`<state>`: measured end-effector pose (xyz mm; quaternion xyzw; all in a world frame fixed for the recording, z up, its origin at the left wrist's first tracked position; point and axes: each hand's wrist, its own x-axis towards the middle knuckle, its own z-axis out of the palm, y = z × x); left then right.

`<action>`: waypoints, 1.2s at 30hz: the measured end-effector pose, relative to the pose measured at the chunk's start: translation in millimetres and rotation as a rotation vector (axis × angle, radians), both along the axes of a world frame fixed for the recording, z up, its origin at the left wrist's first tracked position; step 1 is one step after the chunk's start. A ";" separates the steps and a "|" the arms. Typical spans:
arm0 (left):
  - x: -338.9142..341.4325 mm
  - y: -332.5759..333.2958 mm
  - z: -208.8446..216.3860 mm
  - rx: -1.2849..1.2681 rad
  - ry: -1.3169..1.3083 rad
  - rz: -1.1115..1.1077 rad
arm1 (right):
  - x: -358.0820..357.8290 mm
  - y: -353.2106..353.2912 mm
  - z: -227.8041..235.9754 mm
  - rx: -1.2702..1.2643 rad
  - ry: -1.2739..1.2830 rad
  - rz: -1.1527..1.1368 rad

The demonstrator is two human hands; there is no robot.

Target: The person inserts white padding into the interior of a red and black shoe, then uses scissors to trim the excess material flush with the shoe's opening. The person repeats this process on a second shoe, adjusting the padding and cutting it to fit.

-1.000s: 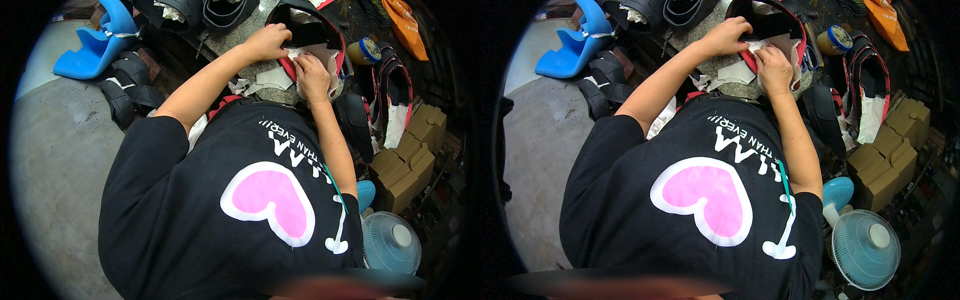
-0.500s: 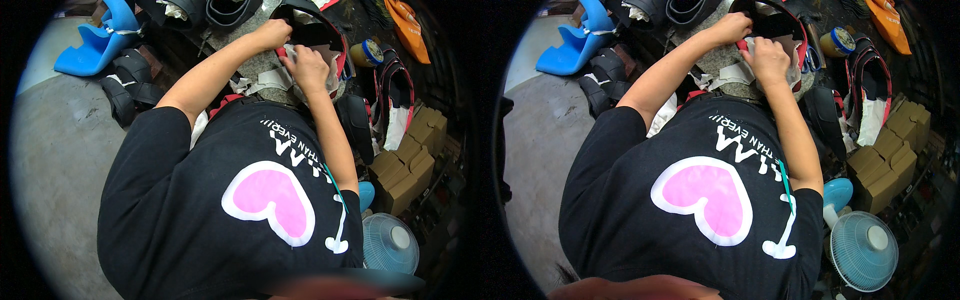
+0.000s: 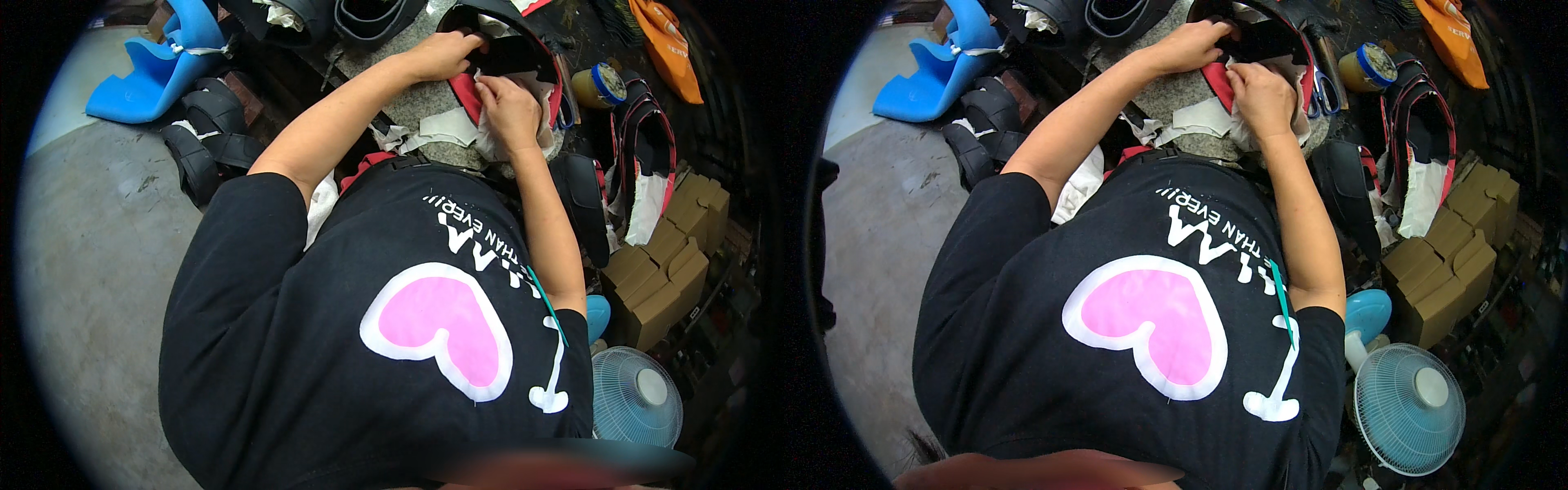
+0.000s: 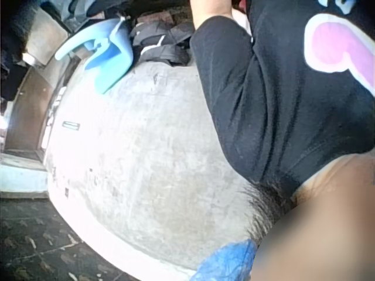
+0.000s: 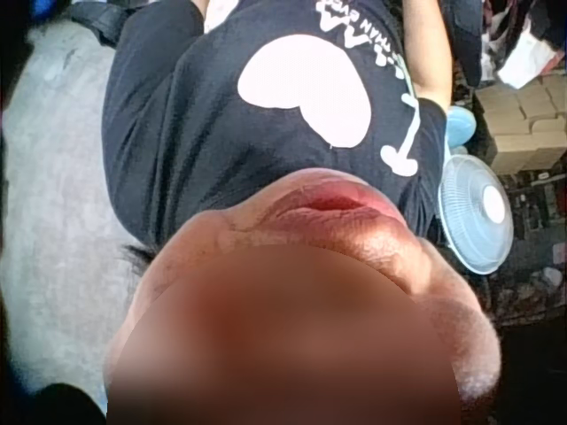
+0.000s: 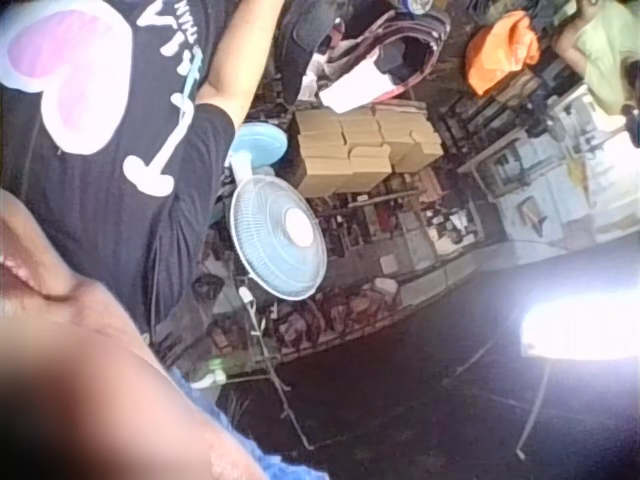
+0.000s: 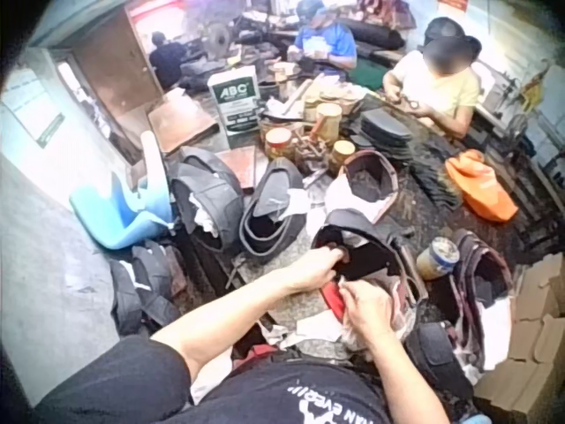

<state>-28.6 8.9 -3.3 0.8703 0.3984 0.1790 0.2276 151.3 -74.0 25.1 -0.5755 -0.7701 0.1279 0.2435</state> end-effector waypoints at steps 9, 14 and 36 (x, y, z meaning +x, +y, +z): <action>-8.7 -8.8 4.3 -0.098 -0.029 -0.129 | 4.2 -1.1 5.3 -0.048 -0.041 0.026; -17.8 -6.9 -0.7 -0.127 -0.087 -0.242 | 9.6 -3.9 0.1 -0.172 0.203 -0.119; 0.8 21.9 5.6 -0.238 0.143 0.013 | 5.9 -21.5 -3.7 -0.005 -0.077 0.202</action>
